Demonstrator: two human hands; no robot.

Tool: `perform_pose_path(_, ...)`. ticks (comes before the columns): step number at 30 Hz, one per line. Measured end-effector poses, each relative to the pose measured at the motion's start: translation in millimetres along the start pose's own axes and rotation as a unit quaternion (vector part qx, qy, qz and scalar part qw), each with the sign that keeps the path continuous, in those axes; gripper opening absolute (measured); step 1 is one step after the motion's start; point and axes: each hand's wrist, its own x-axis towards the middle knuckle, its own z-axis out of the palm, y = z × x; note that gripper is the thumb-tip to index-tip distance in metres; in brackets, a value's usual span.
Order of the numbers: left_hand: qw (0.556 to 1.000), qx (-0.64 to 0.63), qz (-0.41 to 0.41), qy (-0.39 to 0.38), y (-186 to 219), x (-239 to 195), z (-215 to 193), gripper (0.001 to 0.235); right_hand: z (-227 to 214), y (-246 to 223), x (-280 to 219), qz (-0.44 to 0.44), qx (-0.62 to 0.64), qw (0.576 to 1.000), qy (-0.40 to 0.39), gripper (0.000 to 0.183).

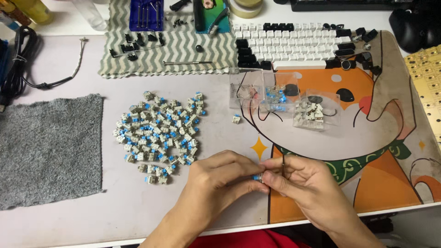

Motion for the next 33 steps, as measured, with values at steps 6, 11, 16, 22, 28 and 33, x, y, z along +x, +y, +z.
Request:
perform_pose_path(6,0.999,-0.029,-0.011,-0.045,0.4,3.0,-5.5,0.020,-4.3,9.7,-0.1,-0.045,-0.005,0.998,0.036,0.023)
perform_pose_path(11,0.998,-0.004,-0.017,-0.064,8.0,4.6,-13.6,0.023,1.4,8.8,-0.8,-0.029,-0.011,0.996,0.079,0.021)
perform_pose_path(16,0.998,-0.017,-0.049,-0.023,3.7,4.5,-14.6,0.022,7.5,2.3,-4.0,-0.005,-0.091,0.993,0.071,0.039)
perform_pose_path(22,0.996,-0.025,-0.048,-0.069,6.3,2.9,-25.2,0.019,4.2,11.1,-5.6,-0.038,-0.055,0.996,0.055,0.030)
perform_pose_path(28,0.999,-0.014,-0.041,-0.015,8.9,-2.4,-16.1,0.015,20.5,-0.5,-15.0,-0.186,-0.244,0.950,0.060,0.022)
perform_pose_path(33,0.999,-0.031,-0.030,-0.011,11.3,-5.3,-14.4,0.017,25.3,2.5,-20.7,-0.194,-0.173,0.963,0.067,0.017)
